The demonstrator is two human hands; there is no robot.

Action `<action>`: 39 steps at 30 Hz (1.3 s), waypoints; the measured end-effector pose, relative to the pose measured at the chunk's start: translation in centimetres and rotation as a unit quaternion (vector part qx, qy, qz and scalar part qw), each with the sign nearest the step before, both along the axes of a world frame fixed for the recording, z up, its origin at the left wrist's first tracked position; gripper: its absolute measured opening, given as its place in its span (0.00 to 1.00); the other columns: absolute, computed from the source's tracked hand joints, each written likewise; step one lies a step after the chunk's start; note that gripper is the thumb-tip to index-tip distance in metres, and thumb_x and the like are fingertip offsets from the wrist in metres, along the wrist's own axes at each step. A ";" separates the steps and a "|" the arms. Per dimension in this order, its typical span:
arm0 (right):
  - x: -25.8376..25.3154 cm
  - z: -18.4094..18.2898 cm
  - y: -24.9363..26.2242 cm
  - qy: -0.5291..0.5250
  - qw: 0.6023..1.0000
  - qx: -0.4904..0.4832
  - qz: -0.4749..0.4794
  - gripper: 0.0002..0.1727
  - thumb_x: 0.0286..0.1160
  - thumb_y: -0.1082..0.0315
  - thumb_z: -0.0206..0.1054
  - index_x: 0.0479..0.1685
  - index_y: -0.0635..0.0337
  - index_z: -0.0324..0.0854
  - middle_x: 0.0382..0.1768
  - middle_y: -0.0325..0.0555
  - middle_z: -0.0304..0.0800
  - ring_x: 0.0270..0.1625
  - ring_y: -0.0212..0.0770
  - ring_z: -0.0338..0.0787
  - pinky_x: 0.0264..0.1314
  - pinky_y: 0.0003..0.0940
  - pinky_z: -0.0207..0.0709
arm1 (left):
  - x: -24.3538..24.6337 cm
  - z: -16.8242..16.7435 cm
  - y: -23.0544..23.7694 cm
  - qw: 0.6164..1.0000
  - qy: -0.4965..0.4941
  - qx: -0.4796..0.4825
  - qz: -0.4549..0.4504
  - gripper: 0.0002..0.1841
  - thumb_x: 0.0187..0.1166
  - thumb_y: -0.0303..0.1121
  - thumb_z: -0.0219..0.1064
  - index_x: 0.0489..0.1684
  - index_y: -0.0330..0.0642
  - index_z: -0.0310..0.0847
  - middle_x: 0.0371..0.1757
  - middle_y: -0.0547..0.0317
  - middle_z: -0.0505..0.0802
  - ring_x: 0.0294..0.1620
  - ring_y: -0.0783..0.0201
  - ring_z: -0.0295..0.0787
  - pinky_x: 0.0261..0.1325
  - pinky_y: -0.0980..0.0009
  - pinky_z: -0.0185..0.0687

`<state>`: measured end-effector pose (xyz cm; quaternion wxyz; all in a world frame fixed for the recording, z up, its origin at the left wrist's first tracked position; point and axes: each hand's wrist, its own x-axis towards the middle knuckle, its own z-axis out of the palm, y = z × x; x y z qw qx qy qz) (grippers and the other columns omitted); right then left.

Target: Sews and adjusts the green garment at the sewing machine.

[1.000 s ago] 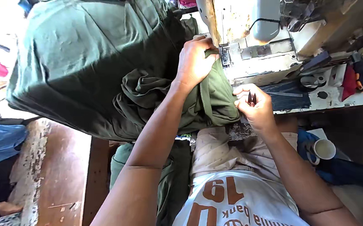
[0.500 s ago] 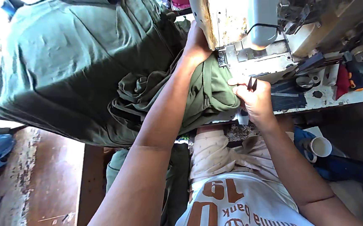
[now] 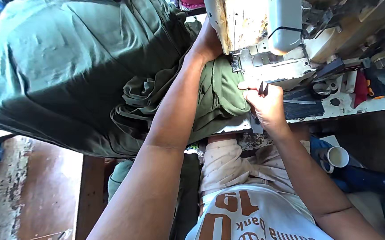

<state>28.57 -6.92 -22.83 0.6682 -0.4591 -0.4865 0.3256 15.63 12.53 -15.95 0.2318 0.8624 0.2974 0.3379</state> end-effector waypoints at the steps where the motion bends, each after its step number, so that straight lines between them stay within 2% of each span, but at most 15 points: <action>1: 0.0 0.0 0.0 0.000 1.000 -0.001 0.000 0.13 0.68 0.84 0.67 0.46 0.66 0.93 0.40 0.47 0.96 0.26 0.30 0.82 0.26 0.24 0.75 | 0.0 -0.3 0.5 1.000 -0.005 0.010 -0.011 0.28 0.64 0.34 0.80 0.63 0.33 0.81 0.55 0.56 0.91 0.60 0.78 0.85 0.70 0.80 0.74; 4: -0.2 0.1 -0.1 0.000 1.000 -0.009 -0.005 0.12 0.68 0.83 0.68 0.46 0.65 0.93 0.35 0.45 0.94 0.24 0.30 0.80 0.24 0.25 0.74 | 0.0 -1.3 1.9 0.999 -0.004 0.027 -0.038 0.29 0.67 0.41 0.78 0.64 0.32 0.81 0.57 0.55 0.91 0.63 0.78 0.84 0.72 0.80 0.73; 8: -0.2 0.1 -0.1 0.001 1.000 -0.007 0.000 0.12 0.69 0.83 0.68 0.47 0.65 0.93 0.39 0.47 0.95 0.26 0.31 0.84 0.26 0.26 0.77 | 0.1 -1.2 2.4 0.998 0.008 0.047 -0.035 0.31 0.66 0.46 0.79 0.64 0.33 0.82 0.59 0.54 0.91 0.65 0.75 0.84 0.74 0.77 0.73; 14: -0.2 0.0 -0.3 -0.015 1.000 0.004 -0.004 0.12 0.69 0.83 0.68 0.46 0.65 0.93 0.42 0.47 0.96 0.33 0.32 0.88 0.33 0.27 0.81 | 0.0 -0.4 0.8 0.999 0.027 0.044 -0.016 0.26 0.69 0.40 0.77 0.63 0.33 0.83 0.58 0.52 0.92 0.63 0.73 0.86 0.73 0.74 0.74; 16: 0.0 0.0 -0.4 -0.026 1.000 0.002 0.005 0.10 0.71 0.82 0.69 0.46 0.65 0.93 0.43 0.47 0.96 0.36 0.33 0.90 0.38 0.27 0.84 | -0.4 -0.3 0.3 0.999 0.038 0.031 0.010 0.23 0.70 0.38 0.76 0.63 0.37 0.84 0.58 0.54 0.93 0.63 0.71 0.87 0.72 0.70 0.77; 19: 0.1 0.1 -0.7 -0.029 0.999 -0.003 0.020 0.08 0.73 0.81 0.69 0.44 0.67 0.92 0.44 0.48 0.97 0.38 0.33 0.91 0.39 0.27 0.85 | -1.7 -0.7 -1.1 0.993 0.038 0.041 0.105 0.24 0.73 0.43 0.74 0.66 0.45 0.85 0.68 0.52 0.88 0.72 0.59 0.83 0.77 0.55 0.76; 21: 0.1 0.1 -0.7 -0.033 0.999 0.000 0.024 0.07 0.73 0.81 0.69 0.43 0.66 0.92 0.43 0.47 0.96 0.36 0.31 0.90 0.37 0.26 0.83 | -3.2 -1.4 -4.1 0.985 -0.014 0.097 0.140 0.16 0.73 0.44 0.76 0.53 0.46 0.88 0.64 0.50 0.87 0.68 0.54 0.83 0.71 0.55 0.81; 24: 0.5 0.3 -0.6 -0.059 0.997 0.010 0.039 0.07 0.74 0.80 0.68 0.43 0.65 0.92 0.40 0.45 0.96 0.35 0.31 0.89 0.37 0.26 0.83 | -6.2 -2.7 -10.5 0.988 0.041 0.152 0.003 0.17 0.80 0.51 0.69 0.34 0.48 0.91 0.64 0.51 0.87 0.74 0.50 0.75 0.78 0.47 0.67; 27: 1.1 0.6 -0.3 -0.094 0.994 0.017 0.058 0.08 0.77 0.78 0.66 0.44 0.64 0.92 0.38 0.43 0.95 0.32 0.30 0.87 0.34 0.26 0.81 | -9.6 -3.1 -14.6 0.963 0.206 0.172 0.013 0.27 0.81 0.67 0.59 0.35 0.54 0.91 0.82 0.56 0.78 0.87 0.48 0.64 0.86 0.37 0.50; 29: 1.7 0.7 -0.3 -0.169 0.983 0.005 0.069 0.11 0.84 0.73 0.61 0.49 0.62 0.91 0.39 0.42 0.94 0.34 0.30 0.89 0.40 0.28 0.85 | -11.7 -2.1 -16.6 0.958 0.217 0.176 0.068 0.25 0.82 0.63 0.61 0.36 0.52 0.90 0.85 0.54 0.74 0.88 0.44 0.60 0.85 0.35 0.50; 32: 2.0 1.4 -1.2 -0.357 0.933 0.000 0.048 0.18 0.84 0.72 0.56 0.59 0.53 0.91 0.52 0.43 0.93 0.56 0.34 0.90 0.64 0.36 0.83 | -12.6 -0.1 -20.2 0.966 0.158 0.183 0.090 0.19 0.81 0.55 0.67 0.40 0.49 0.91 0.85 0.49 0.74 0.88 0.42 0.61 0.85 0.37 0.53; 34: 1.7 1.8 -2.3 -0.431 0.902 0.019 0.028 0.17 0.80 0.70 0.62 0.60 0.46 0.92 0.52 0.46 0.87 0.54 0.41 0.88 0.56 0.43 0.84 | -11.9 0.1 -22.0 0.972 0.116 0.194 0.058 0.16 0.79 0.51 0.71 0.37 0.47 0.89 0.80 0.48 0.78 0.84 0.44 0.66 0.85 0.39 0.56; 36: 1.6 2.4 -3.9 -0.444 0.893 0.048 0.048 0.11 0.79 0.66 0.70 0.54 0.43 0.94 0.61 0.48 0.83 0.55 0.42 0.88 0.51 0.42 0.86 | -11.0 -0.6 -22.8 0.977 0.064 0.203 0.000 0.13 0.76 0.46 0.76 0.33 0.45 0.88 0.72 0.48 0.83 0.81 0.46 0.71 0.86 0.41 0.59; 38: 2.2 2.5 -5.2 -0.420 0.897 0.073 0.113 0.10 0.77 0.67 0.72 0.52 0.46 0.95 0.72 0.47 0.82 0.62 0.39 0.88 0.60 0.41 0.87 | -9.9 -1.7 -22.9 0.978 0.015 0.200 -0.060 0.11 0.74 0.41 0.78 0.29 0.44 0.87 0.65 0.50 0.87 0.78 0.47 0.75 0.85 0.45 0.65; 39: 2.5 2.5 -5.9 -0.402 0.901 0.074 0.148 0.10 0.78 0.68 0.72 0.52 0.48 0.94 0.71 0.43 0.84 0.67 0.38 0.86 0.67 0.40 0.84 | -9.3 -2.5 -22.8 0.977 -0.009 0.199 -0.077 0.11 0.73 0.39 0.79 0.28 0.43 0.85 0.60 0.50 0.89 0.75 0.48 0.79 0.83 0.47 0.71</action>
